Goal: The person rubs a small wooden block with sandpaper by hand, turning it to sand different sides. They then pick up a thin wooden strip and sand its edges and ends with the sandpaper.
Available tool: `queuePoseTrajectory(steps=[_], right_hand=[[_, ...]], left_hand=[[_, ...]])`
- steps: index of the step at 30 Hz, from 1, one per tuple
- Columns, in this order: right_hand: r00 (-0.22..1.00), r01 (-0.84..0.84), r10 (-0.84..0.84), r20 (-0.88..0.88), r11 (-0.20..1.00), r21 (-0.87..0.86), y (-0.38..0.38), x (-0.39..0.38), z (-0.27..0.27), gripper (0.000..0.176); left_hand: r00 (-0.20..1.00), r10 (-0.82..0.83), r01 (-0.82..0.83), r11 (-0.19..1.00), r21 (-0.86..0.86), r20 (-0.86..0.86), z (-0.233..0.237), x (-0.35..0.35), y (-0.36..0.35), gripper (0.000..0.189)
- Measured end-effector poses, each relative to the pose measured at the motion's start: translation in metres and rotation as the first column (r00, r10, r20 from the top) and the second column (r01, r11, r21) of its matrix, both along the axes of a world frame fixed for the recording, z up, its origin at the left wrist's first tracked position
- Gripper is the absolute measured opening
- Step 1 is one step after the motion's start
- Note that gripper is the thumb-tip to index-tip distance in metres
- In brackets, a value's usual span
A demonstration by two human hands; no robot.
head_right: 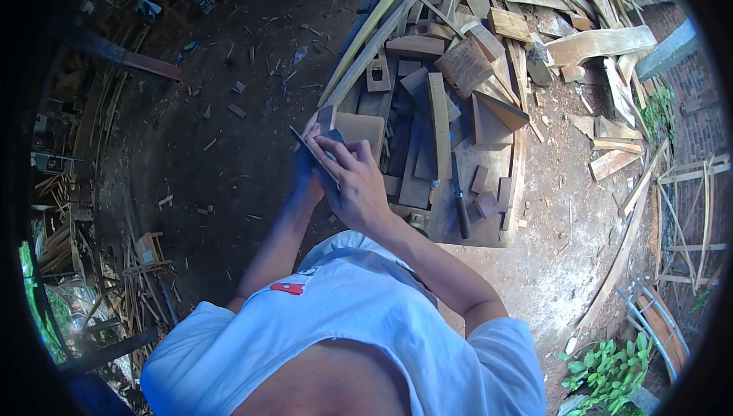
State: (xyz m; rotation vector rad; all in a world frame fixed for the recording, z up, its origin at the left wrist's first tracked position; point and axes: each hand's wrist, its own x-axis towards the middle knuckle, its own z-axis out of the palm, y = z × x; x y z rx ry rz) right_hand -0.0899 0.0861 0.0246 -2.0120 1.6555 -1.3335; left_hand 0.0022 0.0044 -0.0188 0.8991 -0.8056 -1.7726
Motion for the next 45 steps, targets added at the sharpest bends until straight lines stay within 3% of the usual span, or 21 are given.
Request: queuePoseTrajectory(steps=[2,4,8,9,10,12,13,16,20,22,24,26,28,29,32,34,36,38,40,42,45], right_hand=[[0.998,0.044,-0.043,0.043,0.999,-0.003,-0.017,-0.014,0.0,0.032],[0.966,0.155,-0.186,0.181,0.973,0.173,-0.041,-0.025,0.003,0.028],[0.988,0.089,-0.091,0.121,0.996,0.022,-0.017,-0.001,0.002,0.036],[0.997,0.035,-0.034,0.072,0.999,-0.002,-0.007,0.008,0.003,0.038],[0.997,0.03,-0.03,0.074,1.0,-0.004,-0.009,0.007,0.005,0.038],[0.997,0.022,-0.024,0.067,0.999,0.03,-0.012,0.001,0.008,0.038],[0.996,0.079,-0.078,0.051,0.997,-0.023,-0.027,-0.004,0.005,0.036],[0.958,0.176,-0.198,0.209,0.977,0.119,-0.047,-0.009,0.014,0.029],[0.998,-0.014,0.016,0.069,1.0,-0.026,-0.005,0.02,0.008,0.038],[0.995,-0.033,0.029,0.099,0.998,0.048,-0.005,0.016,0.011,0.039],[0.997,0.061,-0.059,0.052,0.997,-0.046,-0.031,0.003,0.011,0.041],[0.977,0.12,-0.129,0.172,0.991,0.063,-0.04,-0.002,0.017,0.04],[0.991,0.125,-0.127,0.043,0.991,0.038,-0.042,0.002,0.015,0.04],[0.996,0.092,-0.091,0.015,0.994,-0.054,-0.033,0.01,0.009,0.041],[0.998,0.025,-0.025,-0.054,1.0,-0.003,-0.013,0.018,0.01,0.042],[0.989,0.088,-0.096,-0.112,0.993,-0.073,-0.034,0.005,0.008,0.044],[0.994,0.104,-0.106,-0.032,0.993,-0.049,-0.055,-0.006,0.011,0.04],[0.986,0.08,-0.108,0.129,0.975,0.206,-0.067,-0.016,0.013,0.033],[0.952,0.06,-0.106,0.288,0.984,0.166,-0.08,-0.023,-0.009,0.029],[0.714,-0.005,0.003,0.7,1.0,0.001,-0.083,-0.026,-0.01,0.028],[0.844,0.025,-0.034,0.535,0.999,0.024,-0.067,-0.023,-0.001,0.029]], left_hand=[[0.993,-0.095,0.101,0.992,-0.076,0.074,0.023,0.0,0.006,0.044],[0.906,-0.235,0.205,0.971,0.12,0.351,0.033,-0.002,0.011,0.045],[0.978,-0.085,0.098,0.994,-0.058,0.19,0.032,0.0,0.0,0.044],[0.998,0.044,-0.042,0.997,-0.066,0.038,-0.007,0.005,-0.011,0.045],[0.998,0.049,-0.046,0.997,-0.068,0.04,-0.001,0.007,-0.011,0.045],[0.964,-0.03,0.116,0.941,-0.318,0.262,0.015,0.011,-0.001,0.044],[0.97,-0.033,0.036,0.999,-0.008,0.241,0.039,0.003,0.008,0.041],[0.981,0.004,0.017,0.994,-0.106,0.193,0.036,-0.004,0.008,0.036],[0.992,0.098,-0.105,0.99,-0.093,-0.074,0.008,0.014,-0.013,0.033],[0.992,0.126,-0.128,0.985,-0.113,-0.025,0.015,0.011,-0.011,0.034],[0.998,0.026,-0.022,0.996,-0.082,0.05,0.026,0.008,0.002,0.034],[0.995,0.053,-0.053,0.999,0.004,0.089,0.047,-0.001,0.012,0.034],[0.994,0.101,-0.1,0.994,-0.039,0.037,0.043,-0.003,0.002,0.035],[0.997,-0.058,0.061,0.995,-0.077,0.043,0.006,0.019,-0.017,0.041],[0.983,0.168,-0.169,0.986,0.0,-0.071,0.03,0.009,-0.008,0.041],[0.996,0.09,-0.09,0.996,-0.003,0.016,0.027,0.013,0.001,0.042],[0.984,0.01,0.006,0.996,-0.087,0.18,0.043,0.006,0.004,0.041],[0.98,-0.011,0.015,1.0,-0.018,0.199,0.048,0.006,0.003,0.039],[0.993,-0.094,0.099,0.993,0.069,-0.07,0.041,0.013,-0.001,0.037],[0.985,-0.116,0.126,0.989,0.079,-0.125,0.041,0.015,-0.005,0.036],[0.961,-0.181,0.202,0.976,0.083,-0.209,0.033,0.018,-0.007,0.035]])
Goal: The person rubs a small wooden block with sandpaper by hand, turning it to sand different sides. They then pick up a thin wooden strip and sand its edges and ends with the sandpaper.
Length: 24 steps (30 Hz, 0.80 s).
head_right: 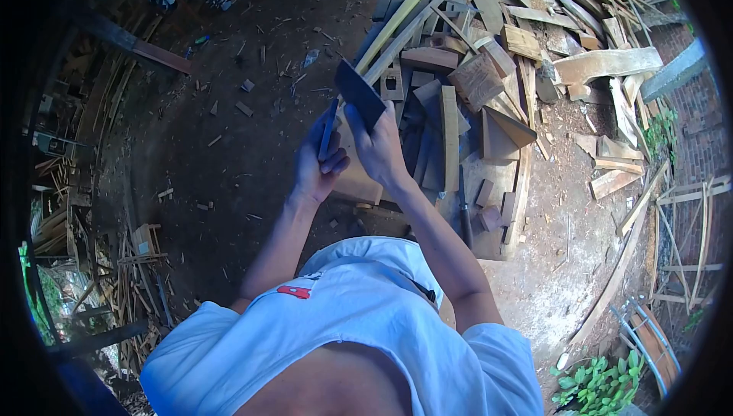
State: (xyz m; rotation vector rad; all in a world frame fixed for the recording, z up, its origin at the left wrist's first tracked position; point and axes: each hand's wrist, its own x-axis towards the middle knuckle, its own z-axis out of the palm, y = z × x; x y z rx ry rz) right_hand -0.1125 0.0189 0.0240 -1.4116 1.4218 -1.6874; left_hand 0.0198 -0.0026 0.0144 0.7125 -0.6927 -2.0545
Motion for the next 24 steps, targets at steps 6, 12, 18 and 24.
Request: queuePoseTrajectory(steps=[6,12,18,24], right_hand=[[0.944,0.033,-0.029,-0.329,0.999,0.007,0.044,0.039,0.007,0.036],[0.936,0.05,-0.037,-0.351,0.998,0.029,0.03,0.024,0.005,0.037],[0.848,-0.101,0.055,-0.527,0.993,-0.061,0.05,0.04,0.009,0.042],[0.977,0.034,-0.008,-0.214,0.993,0.116,0.013,0.014,0.001,0.035]], left_hand=[[0.998,0.048,-0.052,0.994,0.101,0.041,-0.005,-0.009,0.004,0.03],[0.847,-0.338,0.315,0.941,-0.124,-0.411,-0.044,0.003,-0.001,0.032],[0.991,0.083,-0.097,0.984,0.15,0.103,-0.007,-0.017,0.007,0.033],[0.378,-0.575,0.504,0.785,-0.359,-0.726,-0.078,0.0,-0.026,0.044]])
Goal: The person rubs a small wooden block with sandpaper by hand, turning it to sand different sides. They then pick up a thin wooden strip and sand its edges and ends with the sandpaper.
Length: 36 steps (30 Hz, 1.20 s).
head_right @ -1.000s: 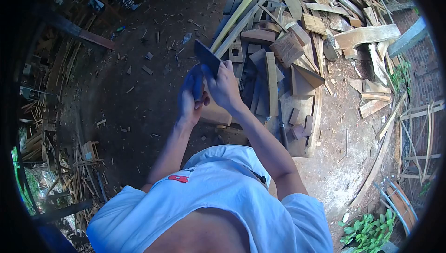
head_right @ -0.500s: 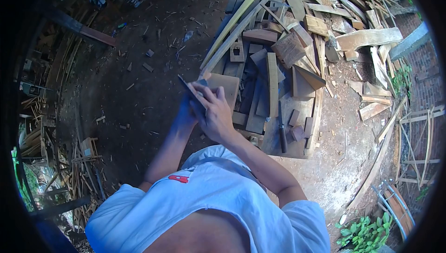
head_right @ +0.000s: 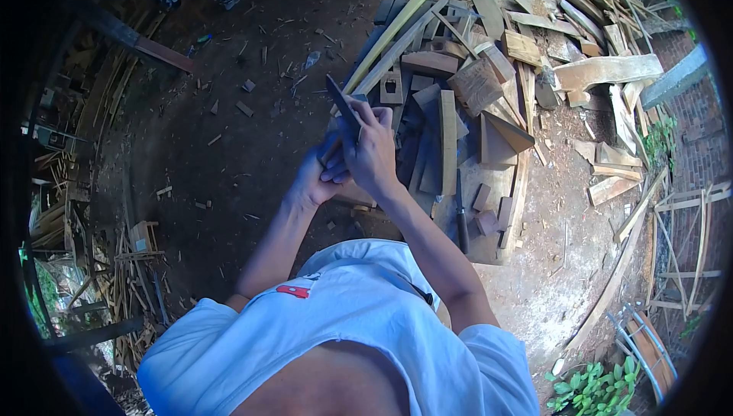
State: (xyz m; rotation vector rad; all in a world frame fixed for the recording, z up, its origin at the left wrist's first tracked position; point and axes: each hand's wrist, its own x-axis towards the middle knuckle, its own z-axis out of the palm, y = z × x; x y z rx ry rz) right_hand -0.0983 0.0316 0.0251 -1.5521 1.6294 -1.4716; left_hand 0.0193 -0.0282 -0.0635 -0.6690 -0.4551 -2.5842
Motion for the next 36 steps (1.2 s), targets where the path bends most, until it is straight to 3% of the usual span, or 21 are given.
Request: queuePoseTrajectory(steps=[1,2,3,7,8,9,11,15,16,17,18,19,21,22,23,24,25,27,29,32,36], right_hand=[[0.969,0.053,-0.073,-0.236,0.995,-0.087,0.005,0.001,0.007,0.036],[0.955,-0.014,-0.027,-0.297,0.99,-0.137,0.013,0.007,0.006,0.04],[0.935,-0.088,0.022,-0.355,0.981,-0.173,0.026,0.018,0.004,0.044],[0.927,-0.08,-0.011,-0.375,0.97,-0.227,0.02,0.009,0.004,0.045],[0.996,-0.061,0.061,-0.067,0.998,0.001,0.01,0.001,0.001,0.045],[0.984,-0.044,0.02,0.18,0.991,0.127,0.003,-0.003,0.001,0.044],[0.939,0.02,-0.082,-0.334,0.982,-0.186,0.005,-0.004,-0.001,0.046],[0.92,-0.167,0.091,-0.381,0.971,-0.173,0.03,0.015,0.009,0.051],[0.921,-0.132,0.047,-0.386,0.972,-0.197,0.023,0.003,0.01,0.051],[0.923,-0.095,0.006,-0.385,0.972,-0.214,0.017,-0.004,0.01,0.052],[0.999,-0.043,0.042,-0.027,0.998,-0.051,0.008,-0.009,0.009,0.055],[0.999,-0.037,0.035,-0.03,0.998,-0.057,0.007,-0.01,0.005,0.055],[0.937,0.016,-0.085,-0.338,0.979,-0.202,0.007,-0.008,-0.003,0.055],[0.931,-0.083,-0.005,-0.366,0.971,-0.225,0.02,0.004,0.001,0.054],[0.917,-0.151,0.065,-0.394,0.97,-0.19,0.035,0.017,0.007,0.054],[0.915,-0.163,0.076,-0.395,0.968,-0.19,0.034,0.016,0.006,0.052],[0.913,-0.173,0.084,-0.399,0.966,-0.191,0.031,0.01,0.004,0.051],[0.942,0.013,-0.078,-0.328,0.981,-0.194,0.002,-0.011,-0.006,0.042],[0.992,0.058,-0.057,-0.112,0.998,0.012,-0.015,-0.037,-0.011,0.031],[0.984,0.096,-0.068,0.167,0.982,-0.166,-0.022,-0.048,-0.037,0.028],[0.853,-0.115,-0.035,0.521,0.961,0.252,0.004,-0.051,-0.014,0.038]], left_hand=[[1.0,-0.002,0.002,1.0,-0.008,-0.004,0.029,-0.004,0.009,0.044],[0.771,0.254,-0.36,0.93,0.07,0.583,0.085,-0.012,0.026,0.041],[0.19,0.267,-0.661,0.747,-0.078,0.945,0.114,-0.018,0.039,0.039],[0.366,0.321,-0.43,0.891,-0.147,0.874,0.059,0.006,0.025,0.037],[0.669,0.231,-0.334,0.942,0.008,0.706,0.042,0.009,0.023,0.033],[0.67,0.23,-0.33,0.944,0.007,0.705,0.043,0.009,0.025,0.033],[0.637,0.263,-0.38,0.925,-0.002,0.725,0.048,0.004,0.022,0.03],[0.112,0.18,-0.75,0.66,-0.036,0.977,0.15,-0.038,0.046,0.026],[0.368,0.253,-0.502,0.864,-0.038,0.895,0.095,-0.01,0.029,0.029],[0.361,0.245,-0.503,0.863,-0.033,0.9,0.045,-0.003,0.02,0.029],[0.801,0.222,-0.27,0.963,0.003,0.556,0.004,-0.001,0.006,0.032],[0.997,0.035,-0.029,0.995,-0.098,0.061,0.004,-0.005,-0.001,0.045],[0.988,0.069,-0.054,0.993,-0.103,0.141,0.035,-0.009,0.008,0.038],[0.723,0.306,-0.398,0.917,0.011,0.62,0.075,-0.021,0.024,0.032],[0.206,0.294,-0.699,0.712,-0.07,0.933,0.109,-0.027,0.038,0.03],[0.168,0.192,-0.697,0.717,-0.021,0.967,0.133,-0.03,0.041,0.03],[0.17,0.192,-0.698,0.716,-0.02,0.967,0.113,-0.022,0.032,0.03],[0.654,0.21,-0.33,0.944,0.025,0.727,0.049,0.01,0.025,0.039],[0.629,0.143,-0.31,0.947,0.078,0.764,0.078,0.007,0.031,0.042],[0.656,0.121,-0.316,0.94,0.125,0.745,0.09,0.008,0.035,0.037],[0.69,0.054,-0.231,0.962,0.148,0.722,0.078,0.017,0.032,0.038]])
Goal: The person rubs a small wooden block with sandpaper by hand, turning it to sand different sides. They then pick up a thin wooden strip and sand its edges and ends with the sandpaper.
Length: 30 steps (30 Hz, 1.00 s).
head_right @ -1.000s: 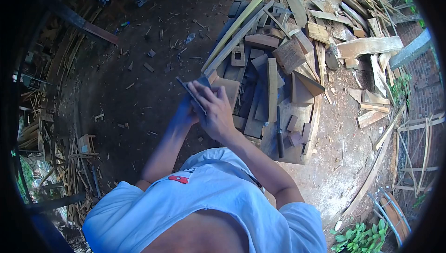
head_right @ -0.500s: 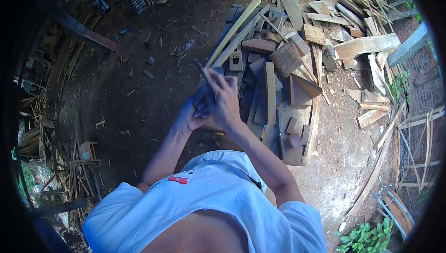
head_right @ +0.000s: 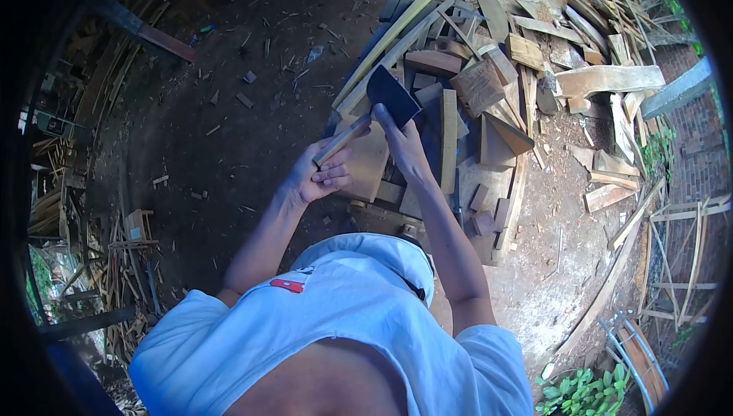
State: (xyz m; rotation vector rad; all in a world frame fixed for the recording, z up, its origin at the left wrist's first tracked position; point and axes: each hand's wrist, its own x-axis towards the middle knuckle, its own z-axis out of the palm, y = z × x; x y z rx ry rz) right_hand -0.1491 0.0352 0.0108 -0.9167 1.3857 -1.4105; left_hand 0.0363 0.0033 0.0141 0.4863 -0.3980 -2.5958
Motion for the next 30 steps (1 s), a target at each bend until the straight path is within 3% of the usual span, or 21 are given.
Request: queuePoseTrajectory(steps=[1,5,7,8,10,11,14,15,17,18,21,23,24,25,26,27,29,30], right_hand=[[0.992,-0.126,0.125,0.017,0.987,0.101,0.003,0.0,0.005,0.042],[0.985,-0.168,0.165,0.055,0.984,0.055,0.007,0.003,0.004,0.04],[0.979,-0.202,0.201,0.029,0.978,0.049,0.011,0.004,0.015,0.037],[0.979,-0.202,0.2,0.03,0.978,0.051,0.012,0.006,0.009,0.037],[0.98,-0.144,0.132,0.151,0.987,0.068,0.013,0.013,-0.007,0.034],[0.979,-0.145,0.134,0.152,0.987,0.067,0.015,0.016,-0.012,0.034],[0.977,-0.017,0.011,0.213,1.0,0.026,0.024,0.034,-0.016,0.029],[0.977,-0.013,0.007,0.215,1.0,0.027,0.027,0.041,-0.015,0.029],[0.984,0.094,-0.1,0.147,0.994,0.05,0.032,0.053,-0.009,0.027],[0.992,0.095,-0.089,0.092,0.994,-0.057,0.036,0.059,-0.002,0.031],[0.99,0.107,-0.096,0.104,0.989,-0.104,0.039,0.068,-0.01,0.034],[0.984,0.06,-0.054,0.168,0.998,-0.028,0.041,0.061,-0.014,0.036],[0.959,0.163,-0.162,0.233,0.986,0.012,0.04,0.06,-0.007,0.036],[0.918,0.262,-0.269,0.292,0.963,0.061,0.041,0.06,-0.004,0.035],[0.96,0.113,-0.139,0.245,0.987,0.117,0.044,0.046,-0.008,0.04],[0.96,0.117,-0.142,0.243,0.986,0.117,0.04,0.045,-0.017,0.04],[0.986,0.16,-0.151,0.07,0.974,-0.163,0.031,0.044,-0.037,0.036],[0.986,0.16,-0.151,0.069,0.974,-0.16,0.031,0.045,-0.033,0.036]], left_hand=[[0.998,-0.054,0.055,0.998,0.021,-0.009,-0.001,0.001,0.0,0.04],[0.997,-0.069,0.072,0.991,0.111,-0.03,-0.013,0.005,-0.005,0.032],[0.995,0.095,-0.099,0.989,0.109,0.041,-0.014,0.007,-0.004,0.038],[0.995,0.094,-0.098,0.989,0.111,0.042,-0.014,0.007,-0.001,0.038],[0.945,0.322,-0.325,0.945,0.04,0.058,-0.004,0.002,0.008,0.051],[0.944,0.323,-0.326,0.945,0.039,0.058,0.003,-0.002,0.012,0.051],[0.816,0.566,-0.559,0.825,-0.085,0.119,0.013,-0.018,0.02,0.053],[0.818,0.562,-0.556,0.827,-0.085,0.121,0.012,-0.022,0.021,0.053],[0.719,0.661,-0.499,0.706,-0.502,0.215,0.008,-0.029,0.022,0.045],[0.712,0.657,-0.447,0.696,-0.562,0.248,0.004,-0.025,0.018,0.035],[0.639,0.682,-0.434,0.701,-0.566,0.354,-0.002,-0.024,0.015,0.031],[0.597,0.685,-0.437,0.714,-0.547,0.417,-0.002,-0.026,0.013,0.03],[0.551,0.682,-0.44,0.728,-0.526,0.482,-0.001,-0.026,0.013,0.03],[0.55,0.682,-0.441,0.727,-0.526,0.481,0.0,-0.023,0.015,0.03],[0.676,0.597,-0.411,0.792,-0.452,0.432,0.003,-0.017,0.016,0.031],[0.786,0.499,-0.363,0.85,-0.381,0.364,0.005,-0.012,0.017,0.033],[0.86,0.428,-0.307,0.869,-0.389,0.279,-0.01,-0.001,0.014,0.034],[0.916,0.353,-0.256,0.88,-0.401,0.191,-0.016,0.001,0.013,0.035]])
